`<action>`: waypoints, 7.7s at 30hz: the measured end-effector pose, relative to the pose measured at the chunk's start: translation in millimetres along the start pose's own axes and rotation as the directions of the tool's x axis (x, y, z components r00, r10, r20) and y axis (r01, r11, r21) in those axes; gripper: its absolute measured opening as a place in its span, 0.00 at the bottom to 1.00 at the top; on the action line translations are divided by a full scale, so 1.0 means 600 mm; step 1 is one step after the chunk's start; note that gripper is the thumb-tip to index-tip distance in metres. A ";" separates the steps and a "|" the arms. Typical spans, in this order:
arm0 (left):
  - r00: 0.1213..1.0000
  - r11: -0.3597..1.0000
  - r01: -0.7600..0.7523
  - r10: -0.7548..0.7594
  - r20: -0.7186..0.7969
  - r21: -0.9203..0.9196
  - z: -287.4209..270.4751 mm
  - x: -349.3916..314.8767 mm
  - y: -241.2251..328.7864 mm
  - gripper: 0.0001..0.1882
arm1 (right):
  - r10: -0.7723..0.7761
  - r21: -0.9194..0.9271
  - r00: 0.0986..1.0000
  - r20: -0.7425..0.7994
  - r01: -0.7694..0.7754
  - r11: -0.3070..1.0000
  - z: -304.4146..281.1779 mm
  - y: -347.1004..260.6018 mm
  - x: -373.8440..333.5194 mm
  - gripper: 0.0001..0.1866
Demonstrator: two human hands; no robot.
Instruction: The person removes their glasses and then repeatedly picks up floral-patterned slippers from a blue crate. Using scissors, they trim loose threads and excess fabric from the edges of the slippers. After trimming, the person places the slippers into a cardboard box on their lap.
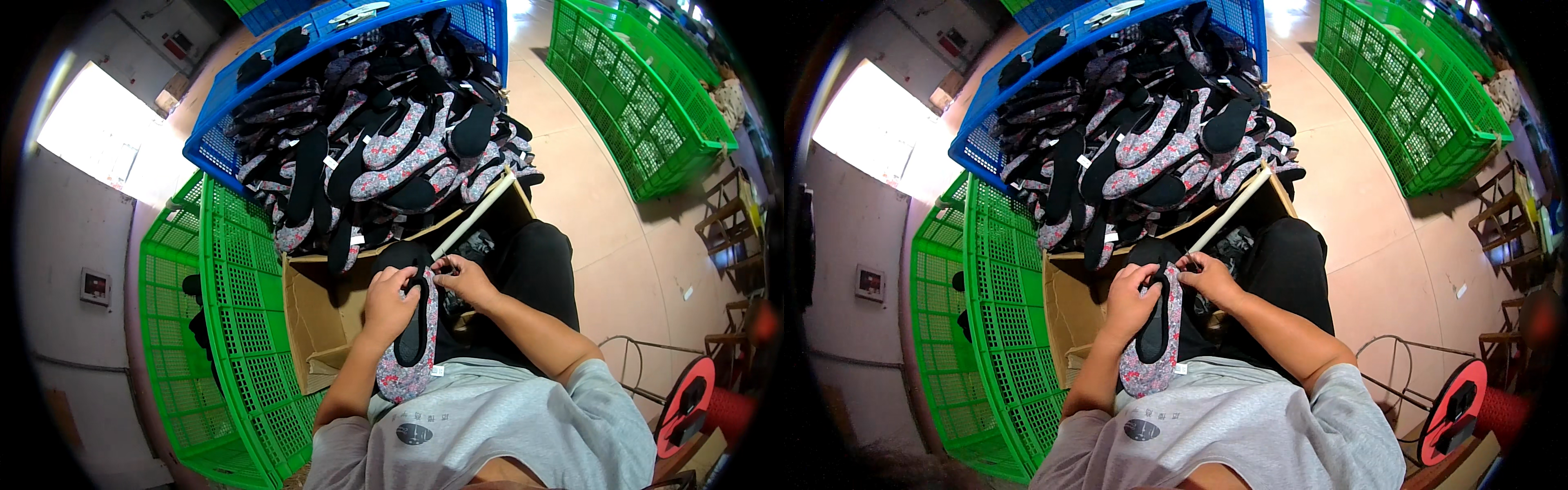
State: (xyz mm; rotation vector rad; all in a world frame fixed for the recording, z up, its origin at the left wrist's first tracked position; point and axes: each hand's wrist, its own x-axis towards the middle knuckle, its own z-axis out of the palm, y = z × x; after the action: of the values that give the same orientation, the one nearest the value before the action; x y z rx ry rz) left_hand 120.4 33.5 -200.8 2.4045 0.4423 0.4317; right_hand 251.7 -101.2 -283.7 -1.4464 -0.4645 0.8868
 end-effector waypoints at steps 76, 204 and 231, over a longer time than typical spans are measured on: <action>0.792 0.384 0.610 -0.341 0.507 -0.694 0.008 0.081 -0.048 0.06 | 0.228 0.016 0.846 0.483 -0.269 0.963 -0.044 -0.101 -0.035 0.10; 0.816 0.438 0.578 -0.329 0.476 -0.689 0.041 0.087 -0.052 0.11 | 0.270 0.184 0.881 0.388 -0.361 0.914 -0.012 -0.086 -0.016 0.12; 0.985 0.915 0.153 -0.174 -0.021 -0.373 -0.060 -0.025 -0.016 0.21 | 0.219 0.180 0.851 0.477 -0.338 0.924 -0.012 -0.078 -0.023 0.11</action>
State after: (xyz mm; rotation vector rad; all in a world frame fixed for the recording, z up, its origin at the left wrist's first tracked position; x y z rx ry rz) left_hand 90.0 53.8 -183.3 1.9771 0.5308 0.4610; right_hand 259.5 -111.4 -235.9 -1.0761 -0.4617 1.4823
